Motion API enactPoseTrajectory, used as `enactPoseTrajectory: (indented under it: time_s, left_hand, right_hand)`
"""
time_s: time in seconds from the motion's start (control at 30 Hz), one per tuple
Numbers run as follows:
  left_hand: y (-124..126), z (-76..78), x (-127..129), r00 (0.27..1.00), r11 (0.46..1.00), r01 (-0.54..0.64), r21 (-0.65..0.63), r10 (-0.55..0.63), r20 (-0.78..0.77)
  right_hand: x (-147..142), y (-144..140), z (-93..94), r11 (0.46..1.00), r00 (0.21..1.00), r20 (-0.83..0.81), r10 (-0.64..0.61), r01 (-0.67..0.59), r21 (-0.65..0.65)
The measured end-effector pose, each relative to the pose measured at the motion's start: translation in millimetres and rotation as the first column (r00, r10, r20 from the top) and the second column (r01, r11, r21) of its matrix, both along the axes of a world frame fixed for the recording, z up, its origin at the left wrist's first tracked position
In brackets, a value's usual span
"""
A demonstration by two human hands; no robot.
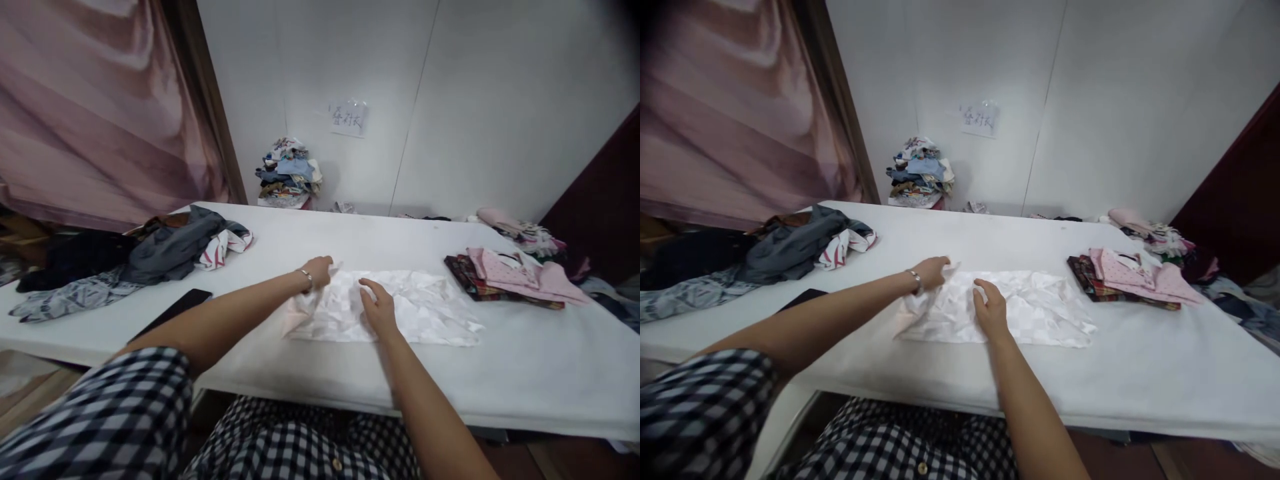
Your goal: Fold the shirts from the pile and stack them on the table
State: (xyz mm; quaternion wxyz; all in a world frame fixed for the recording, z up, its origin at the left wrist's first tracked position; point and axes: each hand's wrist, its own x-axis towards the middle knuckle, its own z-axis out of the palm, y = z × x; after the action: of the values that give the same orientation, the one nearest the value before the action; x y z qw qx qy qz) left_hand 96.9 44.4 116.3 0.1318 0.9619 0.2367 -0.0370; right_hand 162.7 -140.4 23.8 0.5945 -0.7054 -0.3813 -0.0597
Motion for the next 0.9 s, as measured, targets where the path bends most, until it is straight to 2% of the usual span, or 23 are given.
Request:
enactPoseTrajectory:
  time_s: [0.13,0.23,0.33,0.43,0.5,0.6,0.67,0.77,0.9]
  left_hand:
    - [-49,-36.3,30,0.997,0.993,0.073,-0.092,-0.072,0.016]
    - [-63,-41.7,29,0.99,0.984,0.113,-0.139,-0.101,0.095]
    - [-44,-30.1,11,0.981,0.986,0.089,-0.144,-0.061,0.186]
    - [-5,-21.0,-20,0.972,0.992,-0.06,-0.113,0.084,0.22]
    - [20,-23.3,-43,0.962,0.977,-0.19,-0.096,0.205,0.181]
    - [42,-36.9,-68,0.94,0.939,-0.326,-0.113,0.335,0.065]
    - [45,-47.1,-73,0.936,0.925,-0.347,-0.153,0.351,-0.001]
    - [37,-57.2,-66,0.949,0.929,-0.314,-0.197,0.312,-0.043]
    - [21,-57.7,-51,0.97,0.959,-0.24,-0.152,0.243,0.005]
  right_hand:
    - [11,-4,-3.3,0.997,0.989,-0.133,-0.07,0.075,0.029]
    - [16,-6,-5.1,0.995,0.975,-0.21,-0.077,0.088,0.043]
    - [15,-7,-3.4,0.994,0.971,-0.226,-0.081,0.094,0.05]
    - [11,-6,0.0,0.997,0.978,-0.2,-0.062,0.072,0.042]
    - [8,-5,1.6,0.999,0.983,-0.18,-0.027,0.033,0.031]
    - [6,-3,1.6,1.0,0.986,-0.164,-0.004,0.006,0.015]
    - [6,-2,0.4,1.0,0.987,-0.16,-0.018,0.02,0.012]
    - [8,-2,-1.1,0.999,0.988,-0.146,-0.046,0.045,-0.011]
    - [6,-2,-0.7,0.996,0.999,-0.038,-0.018,0.015,-0.092]
